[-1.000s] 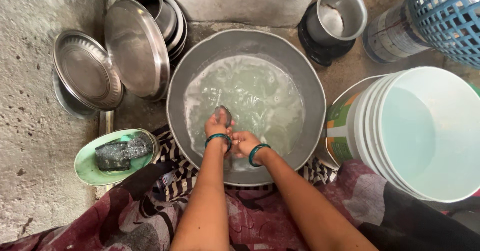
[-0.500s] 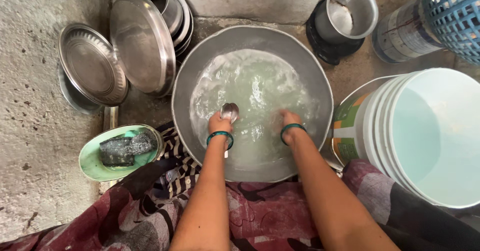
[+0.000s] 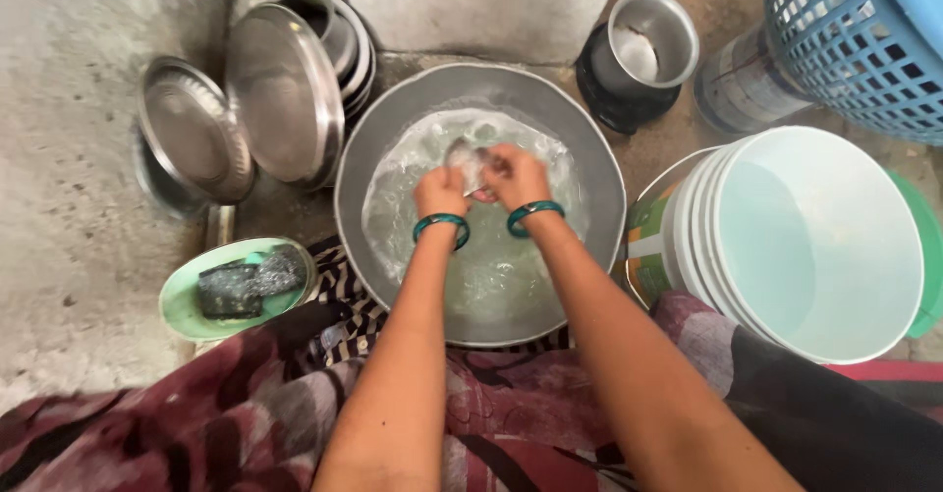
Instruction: The person washes various metal kitchen items by hand in a soapy basin, then rinses them in a separate bucket of water and places them into a blue plastic basket. Items include small bowls, spoons, a ladle, and plates. The person uses a green plastic scrubber and a steel wool pad to scrub the items.
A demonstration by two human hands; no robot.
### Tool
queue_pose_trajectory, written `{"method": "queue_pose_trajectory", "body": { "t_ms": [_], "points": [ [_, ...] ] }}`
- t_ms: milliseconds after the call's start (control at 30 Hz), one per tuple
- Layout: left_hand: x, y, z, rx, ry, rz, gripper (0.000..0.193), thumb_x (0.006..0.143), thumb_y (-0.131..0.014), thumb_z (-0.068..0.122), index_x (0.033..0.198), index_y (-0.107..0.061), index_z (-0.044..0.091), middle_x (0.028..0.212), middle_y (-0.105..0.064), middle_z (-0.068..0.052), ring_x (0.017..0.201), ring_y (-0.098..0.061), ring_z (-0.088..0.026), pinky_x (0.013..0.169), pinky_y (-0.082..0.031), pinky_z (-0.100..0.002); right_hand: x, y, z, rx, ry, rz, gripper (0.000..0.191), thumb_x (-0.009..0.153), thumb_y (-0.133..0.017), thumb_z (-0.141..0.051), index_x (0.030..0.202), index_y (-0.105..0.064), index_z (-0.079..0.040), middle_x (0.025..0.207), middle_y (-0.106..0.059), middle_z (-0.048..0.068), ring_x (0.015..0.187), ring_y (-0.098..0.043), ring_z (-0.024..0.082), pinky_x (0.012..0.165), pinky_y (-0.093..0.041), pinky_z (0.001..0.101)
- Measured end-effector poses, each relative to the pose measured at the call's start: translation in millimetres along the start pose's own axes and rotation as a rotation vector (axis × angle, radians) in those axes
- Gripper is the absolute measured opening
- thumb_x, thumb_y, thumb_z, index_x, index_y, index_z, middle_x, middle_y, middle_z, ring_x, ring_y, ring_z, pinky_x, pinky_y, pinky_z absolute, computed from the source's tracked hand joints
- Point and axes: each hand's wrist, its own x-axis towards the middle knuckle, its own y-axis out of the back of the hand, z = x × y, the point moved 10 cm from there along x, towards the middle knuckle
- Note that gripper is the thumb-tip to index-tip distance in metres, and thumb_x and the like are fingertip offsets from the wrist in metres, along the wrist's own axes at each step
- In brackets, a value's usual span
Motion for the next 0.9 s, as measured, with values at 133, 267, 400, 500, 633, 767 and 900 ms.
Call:
{"method": "queue_pose_trajectory", "body": {
  "t_ms": [133, 267, 400, 500, 633, 767, 900],
  "points": [
    [-12.8, 8.8, 72.6, 0.049, -0.219, 0.088, 0.049, 0.102, -0.062, 0.042, 0.079, -0.075, 0.001, 0.069, -0.067, -0.02, 0.064, -0.063, -0.035, 0.059, -0.051, -0.047, 7.4, 37.4, -47.7, -0.408, 0.123, 0.089, 0.035, 0.097, -0.068, -0.031, 0.084, -0.072, 0.001, 0.063, -0.066, 0.017, 0.055, -0.069, 0.026, 0.06, -0.056, 0.0381],
    [-39.4, -5.6, 98.8, -0.337, 0.209, -0.242, 0.053, 0.101, -0.049, 0.047, 0.086, -0.075, 0.003, 0.055, -0.069, -0.012, 0.053, -0.063, -0.024, 0.056, -0.051, -0.041, 12.8, 64.7, -111.0, -0.743, 0.22, -0.007, 0.06, 0.118, -0.051, -0.035, 0.074, -0.073, 0.0, 0.052, -0.065, 0.013, 0.053, -0.067, 0.027, 0.066, -0.056, 0.0374],
    [-43.8, 17.5, 144.1, -0.253, 0.051, -0.239, 0.054, 0.104, -0.049, 0.047, 0.088, -0.075, 0.002, 0.055, -0.069, -0.012, 0.057, -0.066, -0.022, 0.061, -0.052, -0.037, -1.5, 94.2, -150.2, -0.359, 0.069, -0.166, 0.027, 0.096, -0.064, -0.031, 0.101, -0.068, -0.006, 0.066, -0.068, 0.013, 0.052, -0.07, 0.025, 0.055, -0.057, 0.0388],
    [-52.4, 11.0, 183.9, -0.286, -0.279, -0.214, 0.033, 0.098, -0.051, 0.028, 0.098, -0.072, 0.003, 0.07, -0.074, -0.013, 0.068, -0.072, -0.022, 0.066, -0.055, -0.037, -10.7, 104.0, -179.0, -0.54, 0.2, -0.274, 0.029, 0.087, -0.073, -0.022, 0.112, -0.063, -0.01, 0.078, -0.071, 0.012, 0.058, -0.071, 0.027, 0.063, -0.059, 0.0388],
    [-68.2, -27.3, 191.7, -0.337, -0.244, -0.317, 0.028, 0.094, -0.052, 0.026, 0.109, -0.066, 0.007, 0.087, -0.074, -0.014, 0.08, -0.071, -0.026, 0.071, -0.053, -0.041, -18.5, 123.1, -202.7, -0.94, 0.501, -0.222, 0.015, 0.075, -0.082, -0.015, 0.089, -0.079, -0.009, 0.074, -0.072, 0.019, 0.067, -0.069, 0.036, 0.067, -0.057, 0.0443],
    [-72.5, -30.4, 222.3, -0.177, -0.439, -0.398, 0.039, 0.107, -0.051, 0.037, 0.095, -0.067, 0.003, 0.084, -0.068, -0.016, 0.081, -0.064, -0.029, 0.076, -0.051, -0.041, -37.6, 164.7, -229.0, -0.866, 0.721, -0.129, 0.02, 0.068, -0.078, -0.007, 0.089, -0.077, -0.007, 0.079, -0.075, 0.015, 0.071, -0.073, 0.032, 0.067, -0.058, 0.0406],
    [-82.0, -29.5, 244.6, -0.257, -0.498, -0.503, 0.04, 0.107, -0.047, 0.039, 0.093, -0.064, 0.006, 0.08, -0.068, -0.009, 0.077, -0.064, -0.023, 0.074, -0.051, -0.037, -39.7, 205.4, -207.3, -0.628, 0.259, -0.114, 0.017, 0.087, -0.079, -0.016, 0.101, -0.075, -0.007, 0.085, -0.077, 0.012, 0.059, -0.075, 0.021, 0.056, -0.059, 0.0325]
  ]
}}
